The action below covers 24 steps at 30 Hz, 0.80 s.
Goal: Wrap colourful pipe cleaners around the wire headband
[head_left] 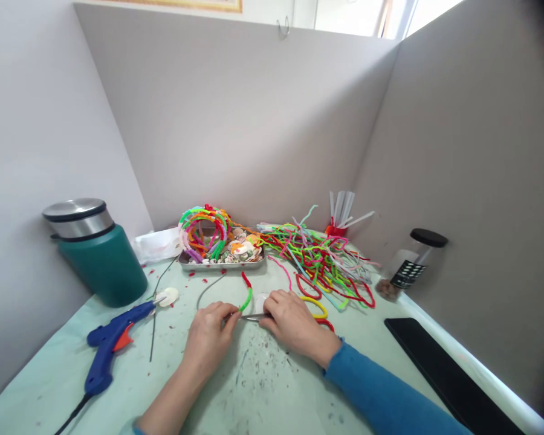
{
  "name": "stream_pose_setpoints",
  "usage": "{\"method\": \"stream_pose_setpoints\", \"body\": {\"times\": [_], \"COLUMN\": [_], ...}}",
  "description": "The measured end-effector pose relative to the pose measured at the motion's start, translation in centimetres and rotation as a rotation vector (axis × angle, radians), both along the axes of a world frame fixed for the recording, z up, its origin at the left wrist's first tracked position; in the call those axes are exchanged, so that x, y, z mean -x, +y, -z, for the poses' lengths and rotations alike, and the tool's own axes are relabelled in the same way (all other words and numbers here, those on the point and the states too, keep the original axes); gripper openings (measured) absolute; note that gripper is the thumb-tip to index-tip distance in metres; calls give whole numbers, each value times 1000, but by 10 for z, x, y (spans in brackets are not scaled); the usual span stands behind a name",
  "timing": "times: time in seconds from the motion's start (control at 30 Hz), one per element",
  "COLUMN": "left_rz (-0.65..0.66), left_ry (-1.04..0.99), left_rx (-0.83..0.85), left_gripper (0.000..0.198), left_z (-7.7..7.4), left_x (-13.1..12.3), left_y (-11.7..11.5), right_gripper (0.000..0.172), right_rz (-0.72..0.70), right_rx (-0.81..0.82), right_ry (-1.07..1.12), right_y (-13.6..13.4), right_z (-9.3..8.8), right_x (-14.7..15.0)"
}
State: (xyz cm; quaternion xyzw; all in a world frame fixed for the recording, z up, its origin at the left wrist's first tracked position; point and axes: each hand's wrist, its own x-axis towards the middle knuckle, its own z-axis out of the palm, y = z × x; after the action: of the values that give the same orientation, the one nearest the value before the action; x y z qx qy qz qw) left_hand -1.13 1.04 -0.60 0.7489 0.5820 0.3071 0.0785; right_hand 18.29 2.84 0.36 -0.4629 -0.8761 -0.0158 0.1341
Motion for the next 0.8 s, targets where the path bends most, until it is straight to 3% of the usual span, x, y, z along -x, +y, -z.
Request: {"method": "stream_pose_setpoints", "body": {"times": [0.3, 0.5, 0.67, 0.8], "left_rz": [-4, -29, -49, -64], "left_ry": [10, 12, -3, -27], "left_rx": [121, 154, 175, 157], "left_gripper": [23, 20, 19, 19], "left_z": [-5, -7, -5, -6], "left_x": [-5, -8, -10, -10], "left_y": [-6, -8, -9, -8], "right_gripper": [26, 21, 23, 26], "right_rz": [162, 439, 510, 496], "right_rx": [73, -9, 80, 74], "right_ry": [-37, 44, 353, 513], "right_y": [17, 32, 43, 51], "right_z": [-13, 4, 19, 13], "right_x": [-22, -32, -31, -35]}}
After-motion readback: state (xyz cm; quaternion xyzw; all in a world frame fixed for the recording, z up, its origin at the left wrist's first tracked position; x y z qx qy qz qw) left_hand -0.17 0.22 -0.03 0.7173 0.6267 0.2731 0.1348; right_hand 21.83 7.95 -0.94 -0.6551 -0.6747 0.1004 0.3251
